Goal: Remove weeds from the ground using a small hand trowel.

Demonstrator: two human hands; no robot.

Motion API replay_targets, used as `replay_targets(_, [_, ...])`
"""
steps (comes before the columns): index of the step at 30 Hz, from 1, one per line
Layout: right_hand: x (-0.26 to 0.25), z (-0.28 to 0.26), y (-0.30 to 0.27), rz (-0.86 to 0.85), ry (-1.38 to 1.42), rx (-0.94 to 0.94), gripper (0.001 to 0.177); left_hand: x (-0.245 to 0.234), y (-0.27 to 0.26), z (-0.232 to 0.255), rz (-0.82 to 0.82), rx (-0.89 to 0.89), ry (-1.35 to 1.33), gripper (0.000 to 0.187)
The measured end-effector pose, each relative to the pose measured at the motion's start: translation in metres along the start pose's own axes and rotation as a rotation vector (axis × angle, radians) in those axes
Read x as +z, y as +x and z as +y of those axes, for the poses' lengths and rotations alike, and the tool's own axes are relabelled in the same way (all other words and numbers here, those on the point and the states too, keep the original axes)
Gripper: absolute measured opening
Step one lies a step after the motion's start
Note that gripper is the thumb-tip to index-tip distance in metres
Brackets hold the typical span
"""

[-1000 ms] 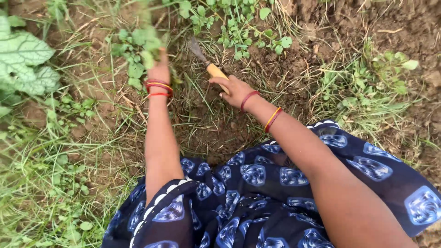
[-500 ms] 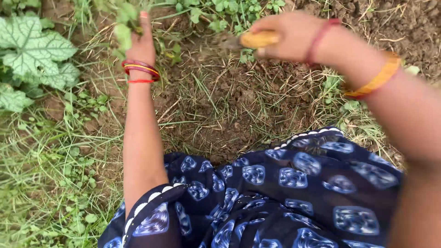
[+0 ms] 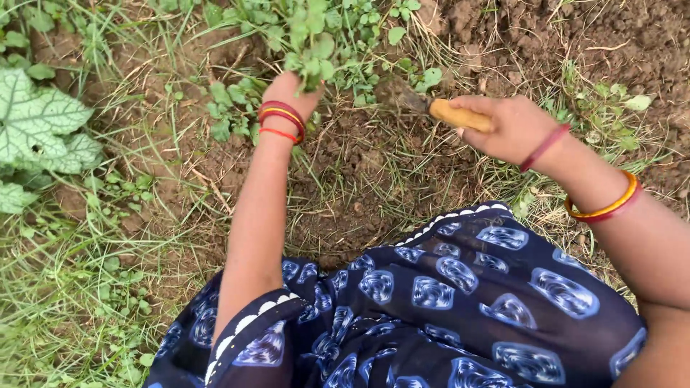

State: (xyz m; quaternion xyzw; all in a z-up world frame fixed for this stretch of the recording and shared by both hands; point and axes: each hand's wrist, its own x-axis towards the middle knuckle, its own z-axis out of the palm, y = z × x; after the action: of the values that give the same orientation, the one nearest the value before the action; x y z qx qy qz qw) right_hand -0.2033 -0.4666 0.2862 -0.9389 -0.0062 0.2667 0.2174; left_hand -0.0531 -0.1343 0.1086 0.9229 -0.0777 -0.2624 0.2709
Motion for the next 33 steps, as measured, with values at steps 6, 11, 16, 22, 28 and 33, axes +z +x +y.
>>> replay_targets(6, [0.018, 0.028, 0.019, 0.121, 0.075, -0.119, 0.05, 0.07, 0.052, 0.0, 0.058, -0.032, 0.023, 0.037])
replay_targets(11, [0.018, 0.033, 0.032, 0.095, 0.094, -0.081, 0.05, 0.109, 0.095, 0.022, -0.061, -0.002, 0.02, 0.033])
replay_targets(16, [0.034, 0.007, 0.036, 0.191, 0.066, -0.147, 0.047, 0.132, 0.108, 0.042, -0.1, 0.019, 0.077, 0.043])
replay_targets(22, [0.031, -0.046, 0.057, 0.09, -0.018, -0.124, 0.045, 0.147, 0.119, 0.024, -0.152, 0.009, 0.092, 0.057])
replay_targets(28, [0.022, -0.059, 0.07, -0.012, -0.045, -0.09, 0.04, 0.214, 0.14, -0.044, 0.02, -0.043, -0.403, 0.048])
replay_targets(33, [0.025, -0.026, 0.068, 0.047, -0.071, -0.085, 0.037, 0.213, 0.124, -0.034, 0.076, -0.105, -0.434, 0.049])
